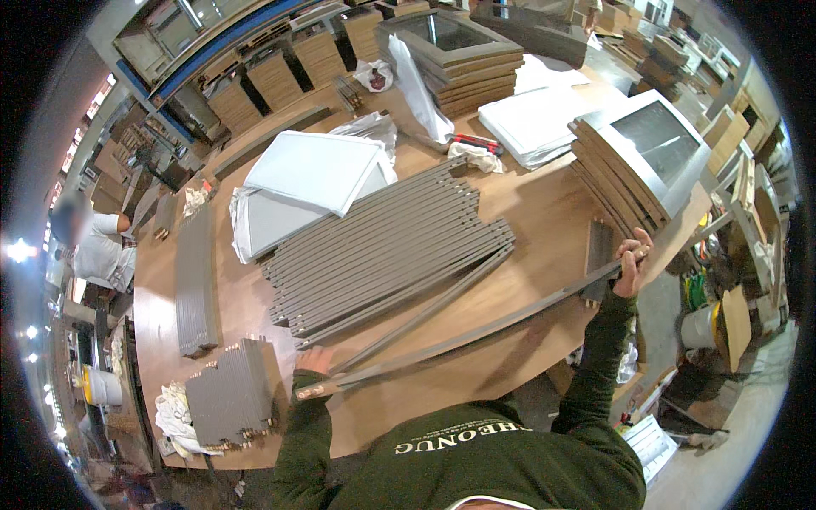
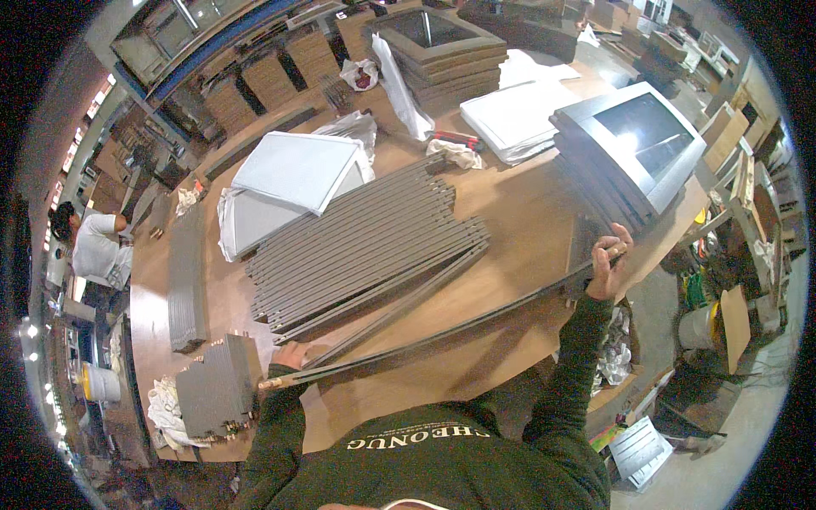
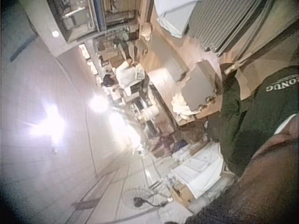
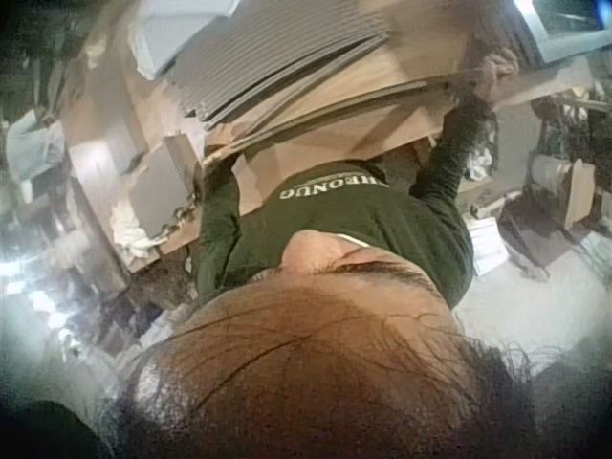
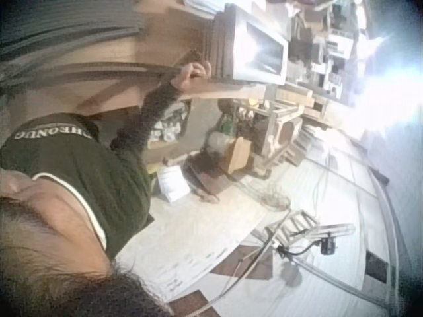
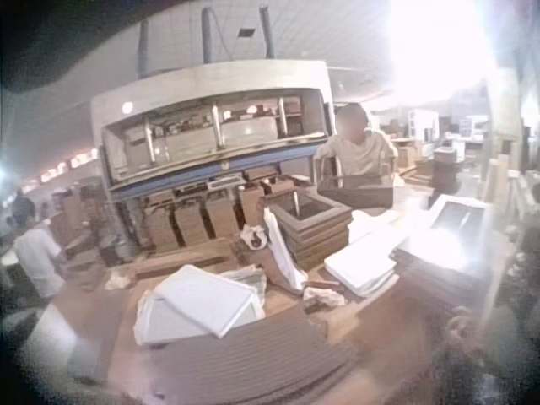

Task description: The person assembles rectangular wooden frames by picking up long and short grooved slats, fitting them together by hand, and stacking the completed frames on a pile.

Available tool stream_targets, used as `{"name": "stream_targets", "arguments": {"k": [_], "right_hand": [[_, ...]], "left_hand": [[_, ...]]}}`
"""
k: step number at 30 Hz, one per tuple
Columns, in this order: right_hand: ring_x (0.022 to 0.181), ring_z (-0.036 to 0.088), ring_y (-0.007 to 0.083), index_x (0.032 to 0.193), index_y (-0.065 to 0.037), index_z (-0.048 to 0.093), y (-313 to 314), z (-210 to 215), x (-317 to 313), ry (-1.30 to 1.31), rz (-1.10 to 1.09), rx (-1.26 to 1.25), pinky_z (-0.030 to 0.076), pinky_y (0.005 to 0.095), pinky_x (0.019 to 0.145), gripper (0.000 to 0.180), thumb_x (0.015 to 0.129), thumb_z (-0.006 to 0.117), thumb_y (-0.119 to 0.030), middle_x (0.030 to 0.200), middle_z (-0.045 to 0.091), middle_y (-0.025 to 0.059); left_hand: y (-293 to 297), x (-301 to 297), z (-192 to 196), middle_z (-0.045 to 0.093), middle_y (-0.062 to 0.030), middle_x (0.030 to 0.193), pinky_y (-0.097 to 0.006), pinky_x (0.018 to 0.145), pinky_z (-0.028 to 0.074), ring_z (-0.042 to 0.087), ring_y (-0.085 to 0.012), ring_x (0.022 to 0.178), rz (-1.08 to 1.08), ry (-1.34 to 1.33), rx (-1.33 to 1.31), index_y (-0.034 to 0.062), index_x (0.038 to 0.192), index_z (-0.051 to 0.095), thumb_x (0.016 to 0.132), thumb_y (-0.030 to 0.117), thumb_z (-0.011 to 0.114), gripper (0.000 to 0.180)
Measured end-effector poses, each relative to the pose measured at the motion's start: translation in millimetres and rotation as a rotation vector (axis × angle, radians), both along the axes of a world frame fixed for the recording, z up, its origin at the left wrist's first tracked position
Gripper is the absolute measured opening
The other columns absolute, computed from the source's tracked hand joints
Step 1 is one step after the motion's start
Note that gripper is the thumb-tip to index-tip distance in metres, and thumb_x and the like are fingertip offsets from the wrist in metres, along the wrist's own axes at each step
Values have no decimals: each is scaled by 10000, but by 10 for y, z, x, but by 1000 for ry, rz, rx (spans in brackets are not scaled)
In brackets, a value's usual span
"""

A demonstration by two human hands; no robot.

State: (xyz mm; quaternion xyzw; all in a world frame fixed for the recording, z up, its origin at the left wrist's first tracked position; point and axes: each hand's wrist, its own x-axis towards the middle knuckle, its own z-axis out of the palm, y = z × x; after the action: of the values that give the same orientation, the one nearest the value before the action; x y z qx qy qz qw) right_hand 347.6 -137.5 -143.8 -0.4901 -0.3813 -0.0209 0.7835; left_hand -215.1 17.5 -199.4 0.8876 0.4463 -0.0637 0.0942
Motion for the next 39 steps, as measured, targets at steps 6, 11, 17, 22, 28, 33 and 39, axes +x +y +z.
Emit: {"name": "stream_targets", "arguments": {"k": [6,11,17,22,28,33,39], "right_hand": [[700,414,46,1118,16,393,6,136,-155,33,0,16,366,155,596,482,681,574,-77,784,417,-22],[695,414,46,966,-69,423,10,151,-181,10,-119,-15,381,178,627,356,662,607,-56,776,409,-25],[709,443,95,992,-57,403,505,43,-110,103,-20,-111,404,251,630,463,669,683,-235,774,443,11],[806,485,154,1014,-37,400,922,34,-87,-2,31,-152,415,288,708,593,629,735,-339,854,495,77],[948,506,291,1065,7,389,1037,311,-540,-31,-9,-339,392,357,823,831,535,725,-538,963,521,197],[979,499,308,1087,17,378,1019,198,-474,9,28,-391,391,362,836,860,543,706,-563,988,515,217],[948,512,293,1055,-21,384,987,235,-509,-17,10,-369,399,359,819,820,546,697,-582,973,520,193]], "left_hand": [[294,303,-351,519,-128,869,-397,607,437,535,-291,700,-304,-12,48,109,1067,514,634,206,612,454],[404,350,-168,545,-155,879,-369,599,450,546,-316,720,-418,-291,86,169,1200,448,648,73,530,567],[1519,-2,671,509,-215,979,-416,804,373,495,-351,909,-173,97,-419,13,1141,425,636,360,661,657],[978,517,1799,426,-160,1169,-419,897,328,422,-272,1067,-160,-975,291,-16,1212,342,631,256,685,728],[1346,490,2598,563,-138,903,-339,686,463,567,-248,791,-857,-542,995,24,1127,434,624,157,675,574],[958,1029,2736,522,-101,650,-344,486,419,537,-221,573,-519,-203,427,74,961,529,503,289,722,542],[501,1371,2399,435,-73,517,-356,382,333,442,-240,422,-509,-330,986,114,922,576,431,310,658,535]]}}
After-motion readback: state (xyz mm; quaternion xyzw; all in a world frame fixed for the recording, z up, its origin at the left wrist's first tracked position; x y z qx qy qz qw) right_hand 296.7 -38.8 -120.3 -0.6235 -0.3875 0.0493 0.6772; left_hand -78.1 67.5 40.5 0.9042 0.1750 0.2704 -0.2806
